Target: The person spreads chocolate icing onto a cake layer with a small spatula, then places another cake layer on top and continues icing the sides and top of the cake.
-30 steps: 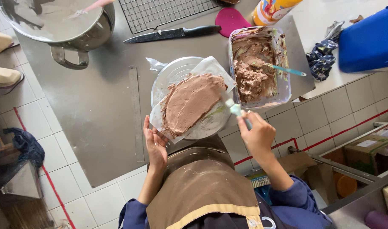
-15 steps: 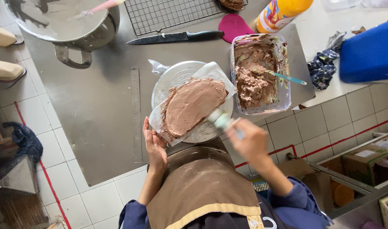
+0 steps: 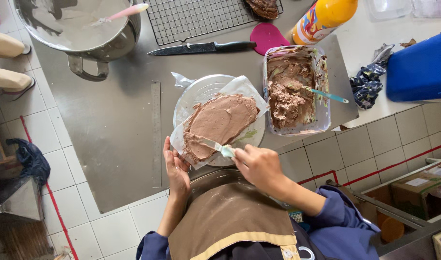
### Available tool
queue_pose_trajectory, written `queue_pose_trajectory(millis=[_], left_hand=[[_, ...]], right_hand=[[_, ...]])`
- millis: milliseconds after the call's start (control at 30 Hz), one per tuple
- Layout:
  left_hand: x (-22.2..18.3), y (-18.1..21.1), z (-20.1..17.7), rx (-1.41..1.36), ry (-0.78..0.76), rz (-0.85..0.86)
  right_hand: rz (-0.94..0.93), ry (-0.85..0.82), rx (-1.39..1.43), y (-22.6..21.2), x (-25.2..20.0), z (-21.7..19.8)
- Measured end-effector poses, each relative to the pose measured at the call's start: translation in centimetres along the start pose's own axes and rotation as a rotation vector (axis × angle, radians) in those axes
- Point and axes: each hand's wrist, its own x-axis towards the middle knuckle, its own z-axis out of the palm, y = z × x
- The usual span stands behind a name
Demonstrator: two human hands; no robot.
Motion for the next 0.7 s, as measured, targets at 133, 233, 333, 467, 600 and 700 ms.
queue_pose_trajectory(millis=[133, 233, 333, 467, 600, 700], left_hand=[[-0.2, -0.1, 0.0, -0.017, 0.026, -0.014], [-0.2, -0.1, 0.0, 0.003, 0.035, -0.01], [-0.3, -0.3, 0.0, 0.013, 0.05, 0.006], [-0.6, -0.4, 0.0, 0.011, 0.056, 0.003], [-0.7, -0.4, 0.0, 0.031, 0.076, -0.001], [-0.7, -0.4, 0.2, 0.039, 0.082, 0.002]], right_hand=[[0.222, 0.007, -0.32, 2.5, 1.4, -0.5], [0.306, 0.16, -0.269, 4.1, 0.9, -1.9], [0.314, 0.096, -0.201, 2.3, -0.9, -1.0], [0.408, 0.054, -0.17, 3.2, -1.6, -1.2], [0.476, 0.16, -0.158, 3.7, -2.5, -1.1], [0.457, 0.147, -0.159, 3.4, -3.0, -0.5]])
